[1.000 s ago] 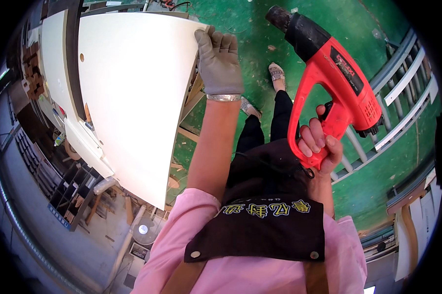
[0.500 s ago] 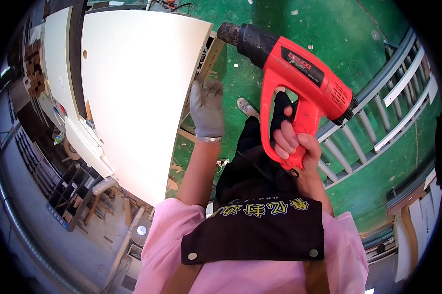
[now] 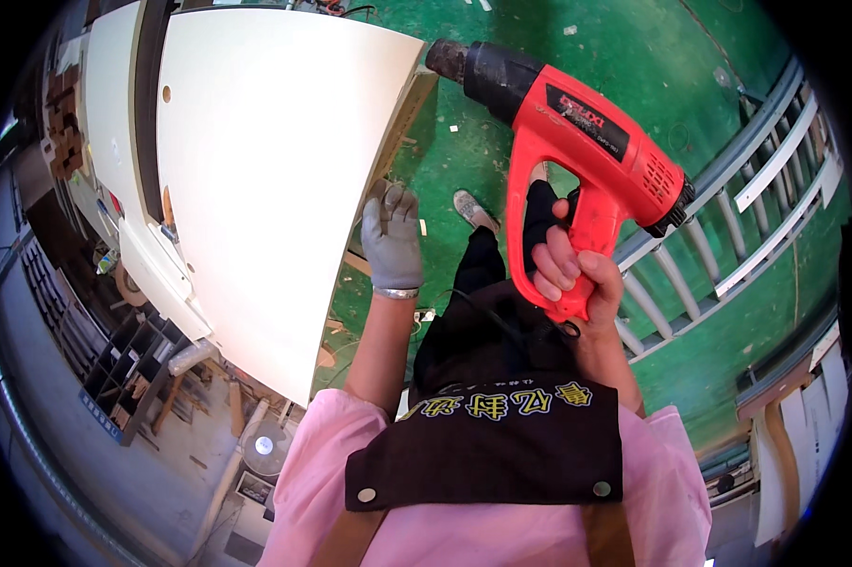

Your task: The person uses a red heat gun to apply heat to the edge of a large white board, then peels off a strip of edge banding with their gloved hand. They repeat this process along the edge of the board.

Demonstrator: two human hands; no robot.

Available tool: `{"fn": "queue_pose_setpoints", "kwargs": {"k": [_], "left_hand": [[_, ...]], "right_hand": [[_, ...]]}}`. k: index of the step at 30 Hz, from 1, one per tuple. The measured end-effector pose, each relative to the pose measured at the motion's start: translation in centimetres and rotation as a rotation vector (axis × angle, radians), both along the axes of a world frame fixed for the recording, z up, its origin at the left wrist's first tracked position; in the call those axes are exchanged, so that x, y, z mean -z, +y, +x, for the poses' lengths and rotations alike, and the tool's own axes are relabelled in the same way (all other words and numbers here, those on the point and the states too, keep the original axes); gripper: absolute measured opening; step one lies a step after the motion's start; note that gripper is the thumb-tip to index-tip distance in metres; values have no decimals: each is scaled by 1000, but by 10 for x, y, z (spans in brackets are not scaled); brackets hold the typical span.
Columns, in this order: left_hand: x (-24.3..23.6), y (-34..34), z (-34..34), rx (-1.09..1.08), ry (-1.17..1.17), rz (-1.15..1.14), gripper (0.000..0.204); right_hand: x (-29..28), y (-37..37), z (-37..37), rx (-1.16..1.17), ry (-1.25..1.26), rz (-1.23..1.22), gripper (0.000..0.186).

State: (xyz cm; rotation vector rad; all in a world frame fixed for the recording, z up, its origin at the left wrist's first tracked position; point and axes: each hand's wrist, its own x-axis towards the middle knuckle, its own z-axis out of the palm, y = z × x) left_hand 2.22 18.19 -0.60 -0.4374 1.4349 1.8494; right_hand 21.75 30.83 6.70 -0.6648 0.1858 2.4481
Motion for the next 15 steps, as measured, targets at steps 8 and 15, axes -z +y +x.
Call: {"fn": "queue_pose_setpoints", "kwargs": {"k": [8, 15], "left_hand": [[8, -16, -3, -9, 18, 2, 39], [12, -22, -2, -34, -12, -21, 39]], "right_hand": [[-2, 3, 3, -27, -12, 17, 50], [-2, -4, 8, -120, 5, 24, 50]]}}
